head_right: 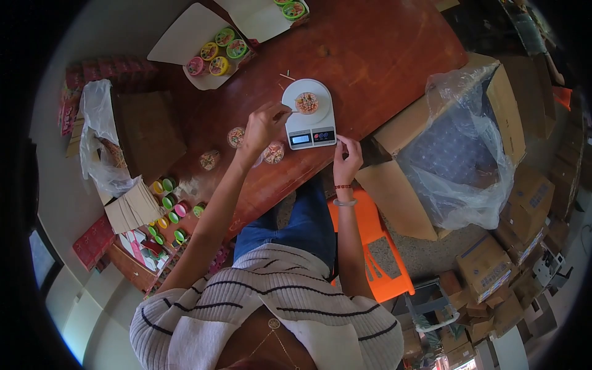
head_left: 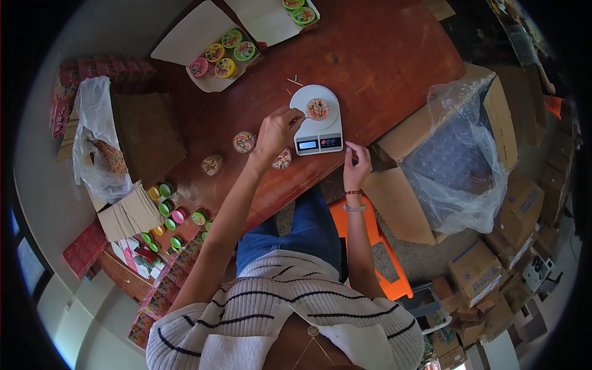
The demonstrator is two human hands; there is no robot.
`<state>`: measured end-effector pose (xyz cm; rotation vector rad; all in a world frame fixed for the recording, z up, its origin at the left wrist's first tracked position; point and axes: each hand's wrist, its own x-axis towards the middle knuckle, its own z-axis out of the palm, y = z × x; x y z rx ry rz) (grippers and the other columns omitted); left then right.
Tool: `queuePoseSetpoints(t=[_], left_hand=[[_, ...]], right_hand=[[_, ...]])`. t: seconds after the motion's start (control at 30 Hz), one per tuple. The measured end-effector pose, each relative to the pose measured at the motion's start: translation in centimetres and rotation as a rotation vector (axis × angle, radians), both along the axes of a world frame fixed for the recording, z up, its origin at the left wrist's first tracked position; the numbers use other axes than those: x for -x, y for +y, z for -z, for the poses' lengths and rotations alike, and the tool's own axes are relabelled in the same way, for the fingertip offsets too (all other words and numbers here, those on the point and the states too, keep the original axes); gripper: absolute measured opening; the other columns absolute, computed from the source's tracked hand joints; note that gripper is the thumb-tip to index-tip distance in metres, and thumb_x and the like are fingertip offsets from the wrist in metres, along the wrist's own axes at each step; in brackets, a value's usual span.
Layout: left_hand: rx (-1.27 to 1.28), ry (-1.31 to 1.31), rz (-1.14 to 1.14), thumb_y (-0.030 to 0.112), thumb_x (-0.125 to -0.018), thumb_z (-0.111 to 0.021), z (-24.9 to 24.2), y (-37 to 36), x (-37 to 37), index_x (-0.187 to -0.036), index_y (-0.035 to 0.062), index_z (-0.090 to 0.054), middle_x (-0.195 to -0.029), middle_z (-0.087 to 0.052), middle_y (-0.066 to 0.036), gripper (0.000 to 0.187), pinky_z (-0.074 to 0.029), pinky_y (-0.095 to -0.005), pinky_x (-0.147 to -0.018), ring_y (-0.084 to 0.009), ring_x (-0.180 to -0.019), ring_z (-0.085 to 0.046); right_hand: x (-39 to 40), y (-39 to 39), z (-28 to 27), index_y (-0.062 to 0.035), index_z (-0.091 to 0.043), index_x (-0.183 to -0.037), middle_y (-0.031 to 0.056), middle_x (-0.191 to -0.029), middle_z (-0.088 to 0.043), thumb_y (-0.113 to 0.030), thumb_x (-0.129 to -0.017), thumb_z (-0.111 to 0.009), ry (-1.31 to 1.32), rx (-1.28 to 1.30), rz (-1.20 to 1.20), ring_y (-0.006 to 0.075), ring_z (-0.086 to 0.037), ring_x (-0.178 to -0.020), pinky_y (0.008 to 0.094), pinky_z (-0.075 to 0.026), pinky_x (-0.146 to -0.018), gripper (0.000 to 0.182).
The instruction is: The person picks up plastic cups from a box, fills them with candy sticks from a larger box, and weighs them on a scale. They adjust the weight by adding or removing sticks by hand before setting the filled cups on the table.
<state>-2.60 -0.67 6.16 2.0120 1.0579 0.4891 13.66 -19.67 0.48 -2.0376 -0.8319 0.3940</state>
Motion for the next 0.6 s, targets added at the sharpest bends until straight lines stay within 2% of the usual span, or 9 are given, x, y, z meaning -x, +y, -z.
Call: queuePoseSetpoints(t=[0.1,0.2,0.43,0.53,0.6], left_hand=[[-0.107,0.006,0.106,0.008,-0.086,-0.068,1.3,-0.2,-1.6,-0.096,0.0048,-0.071,-0.09,-0.067,-0.016,0.011,-0.056,-0.0449,-0.073,-0.0365,-0.081,-0.068],[-0.201,0.133,0.143,0.004,-0.084,-0.07,2.0,0.0,-2.8,-0.095,0.0031,-0.07,-0.09,-0.068,-0.016,0.011,-0.056,-0.0427,-0.07,-0.0358,-0.077,-0.069],[-0.17,0.095,0.096,0.006,-0.084,-0.068,2.8,0.1,-3.0,-0.092,0.0034,-0.069,-0.089,-0.067,-0.016,0.009,-0.055,-0.0451,-0.07,-0.037,-0.078,-0.067],[-0.204,0.17,0.141,0.009,-0.085,-0.07,2.9,-0.3,-3.0,-0.096,0.0041,-0.069,-0.087,-0.066,-0.016,0.012,-0.055,-0.0442,-0.069,-0.0352,-0.076,-0.068],[-0.086,0.074,0.049,0.014,-0.088,-0.072,2.1,-0.6,-3.1,-0.102,0.0052,-0.069,-0.086,-0.065,-0.016,0.017,-0.055,-0.0438,-0.068,-0.0326,-0.075,-0.069]], right_hand=[[0.2,0.5,0.1,-0.0067,-0.075,-0.105,0.0087,-0.096,-0.068,0.0,-0.091,-0.067,0.03,-0.004,0.008,0.0206,-0.067,-0.083,0.0311,-0.054,-0.073,0.018],[0.3,0.6,0.4,-0.0063,-0.074,-0.105,0.0088,-0.096,-0.068,0.001,-0.091,-0.067,0.019,-0.015,0.0,0.0202,-0.067,-0.081,0.0311,-0.054,-0.073,0.017],[0.8,0.3,0.9,-0.0056,-0.074,-0.105,0.0095,-0.096,-0.068,0.002,-0.091,-0.066,0.003,-0.041,-0.018,0.021,-0.067,-0.08,0.0316,-0.054,-0.072,0.018],[0.9,0.2,0.9,-0.0057,-0.074,-0.105,0.0097,-0.096,-0.068,0.002,-0.09,-0.067,0.022,-0.006,-0.031,0.0214,-0.067,-0.081,0.0315,-0.054,-0.073,0.018],[0.8,0.2,1.0,-0.0059,-0.074,-0.105,0.0095,-0.096,-0.068,0.001,-0.09,-0.067,0.002,-0.004,-0.036,0.0214,-0.067,-0.081,0.0314,-0.054,-0.073,0.018]])
